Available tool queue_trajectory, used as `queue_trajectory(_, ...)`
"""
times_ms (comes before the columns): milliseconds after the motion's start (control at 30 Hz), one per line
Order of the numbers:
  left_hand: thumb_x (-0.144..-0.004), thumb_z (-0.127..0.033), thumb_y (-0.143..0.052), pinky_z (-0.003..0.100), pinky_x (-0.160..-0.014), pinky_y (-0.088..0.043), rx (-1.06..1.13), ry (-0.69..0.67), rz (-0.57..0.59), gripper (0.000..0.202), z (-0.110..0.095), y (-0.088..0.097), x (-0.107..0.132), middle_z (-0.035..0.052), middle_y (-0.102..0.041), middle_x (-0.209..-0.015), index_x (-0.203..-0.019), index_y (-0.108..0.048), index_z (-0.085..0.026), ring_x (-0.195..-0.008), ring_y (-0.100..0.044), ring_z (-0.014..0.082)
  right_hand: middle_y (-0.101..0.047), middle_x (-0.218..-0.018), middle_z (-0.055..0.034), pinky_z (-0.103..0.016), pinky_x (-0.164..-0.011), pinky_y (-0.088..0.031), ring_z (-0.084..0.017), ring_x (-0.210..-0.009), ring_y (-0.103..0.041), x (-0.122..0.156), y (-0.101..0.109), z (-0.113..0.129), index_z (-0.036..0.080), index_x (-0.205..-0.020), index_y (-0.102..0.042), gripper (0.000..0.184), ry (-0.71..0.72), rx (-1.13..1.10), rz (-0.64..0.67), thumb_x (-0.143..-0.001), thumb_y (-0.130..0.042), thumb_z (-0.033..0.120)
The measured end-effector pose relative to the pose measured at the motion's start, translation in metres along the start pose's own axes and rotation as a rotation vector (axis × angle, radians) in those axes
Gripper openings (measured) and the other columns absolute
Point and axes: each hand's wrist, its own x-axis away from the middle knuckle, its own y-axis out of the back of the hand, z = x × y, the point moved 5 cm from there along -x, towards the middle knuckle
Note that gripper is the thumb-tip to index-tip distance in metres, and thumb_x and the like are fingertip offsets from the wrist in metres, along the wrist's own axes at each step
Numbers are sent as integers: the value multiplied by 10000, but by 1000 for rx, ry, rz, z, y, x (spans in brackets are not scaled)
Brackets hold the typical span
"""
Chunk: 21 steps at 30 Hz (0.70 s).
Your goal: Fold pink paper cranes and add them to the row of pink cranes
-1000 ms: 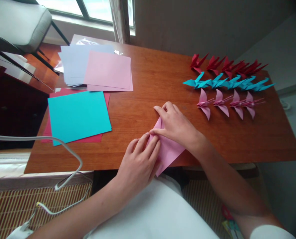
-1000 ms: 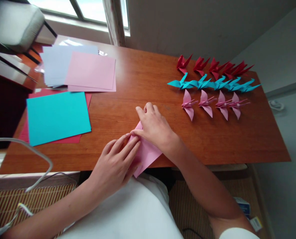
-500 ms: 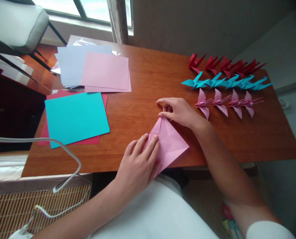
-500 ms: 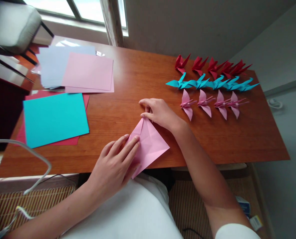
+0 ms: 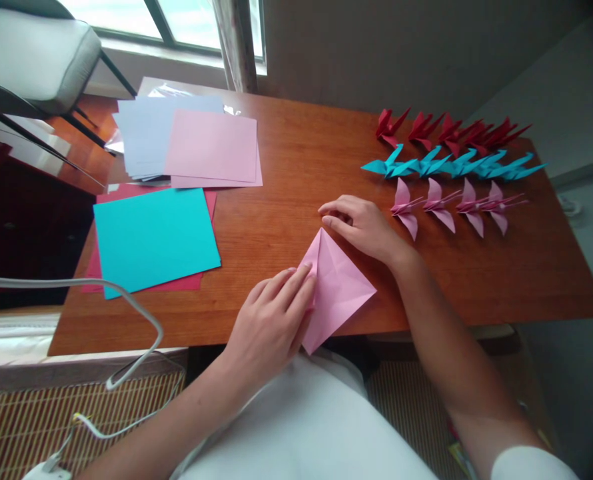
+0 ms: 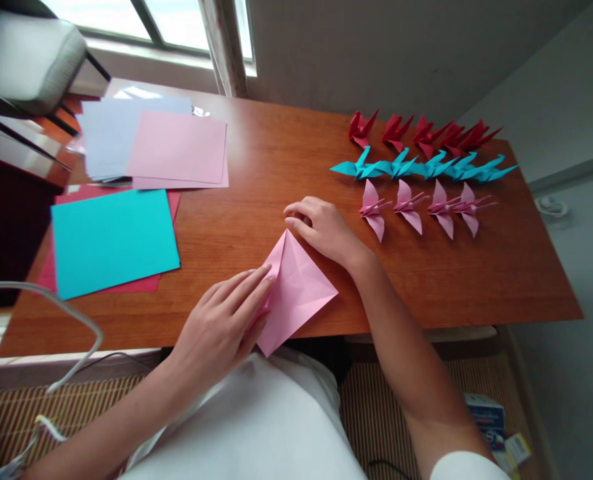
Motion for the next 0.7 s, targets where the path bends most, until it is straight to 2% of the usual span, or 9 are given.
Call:
queue_trajectory(67,-998,-177,-499,368,-970,-518,49,74,-107,393,16,3,-1,128,-633,-1441,-1379,-582,-127,-1210,-653,250,-728,-995,-51,-312,-837,-491,-186,-920,-664,5,0,4,199,-1029,-748,171,-2,-26,-9,-975,-594,251)
queue_trajectory(133,-992,-171,-518,333,-927,-531,107,153,-204,314,34,8,-3,107,-747,-1232,-1279,-644,-143,-1075,-703,226,-729,-989,-49,-307,-798,-499,-179,-889,-665,11,0,6,204,-1013,-753,188,-28,-55,-19,-986,-587,290)
queue_trajectory(200,-980,-178,-540,275,-766,-530,190,253,-278,247,50,14,-7,65,-783,-1019,-1175,-691,-160,-832,-709,173,-729,-1004,-51,-297,-748,-508,-176,-871,-665,18,0,6,206,-1034,-748,207,-69,-101,-23,-983,-600,341)
queue_trajectory(233,-965,-184,-565,254,-693,-509,253,338,-271,252,58,15,-9,32,-767,-908,-1180,-695,-172,-710,-667,144,-727,-1029,-56,-295,-742,-517,-179,-885,-670,21,-1,7,206,-1075,-738,228,-91,-137,-24,-976,-612,368)
queue_trajectory(300,-933,-212,-618,224,-558,-421,400,470,-276,276,67,18,-13,-41,-642,-679,-1196,-701,-195,-519,-502,95,-717,-1096,-69,-300,-770,-541,-191,-953,-682,29,-3,7,209,-1184,-697,320,-138,-234,-37,-955,-640,424)
queue_trajectory(400,-896,-247,-662,207,-479,-317,670,567,-309,320,71,21,-20,-64,-496,-611,-1208,-701,-188,-501,-377,82,-717,-1146,-68,-318,-820,-559,-208,-1021,-687,40,-7,11,231,-1247,-660,412,-203,-390,-53,-915,-684,474)
queue_trajectory(467,-877,-273,-683,203,-469,-302,842,617,-312,380,71,19,-24,-57,-488,-630,-1244,-677,-174,-520,-378,84,-734,-1103,-48,-314,-816,-557,-204,-991,-686,47,-9,14,241,-1147,-703,337,-252,-451,-91,-878,-730,444)
queue_trajectory(567,-866,-299,-691,203,-455,-279,1039,695,-277,484,71,13,-27,-64,-449,-598,-1328,-616,-174,-512,-371,91,-722,-899,-2,-265,-692,-516,-157,-796,-652,57,-14,12,237,-936,-736,181,-383,-598,-192,-831,-773,380)
queue_trajectory(700,-868,-300,-682,201,-435,-245,1106,710,-260,516,71,9,-29,-78,-408,-568,-1359,-584,-179,-487,-334,89,-643,-723,37,-230,-557,-409,-104,-604,-538,64,-27,7,224,-821,-711,197,-529,-873,-236,-773,-815,384)
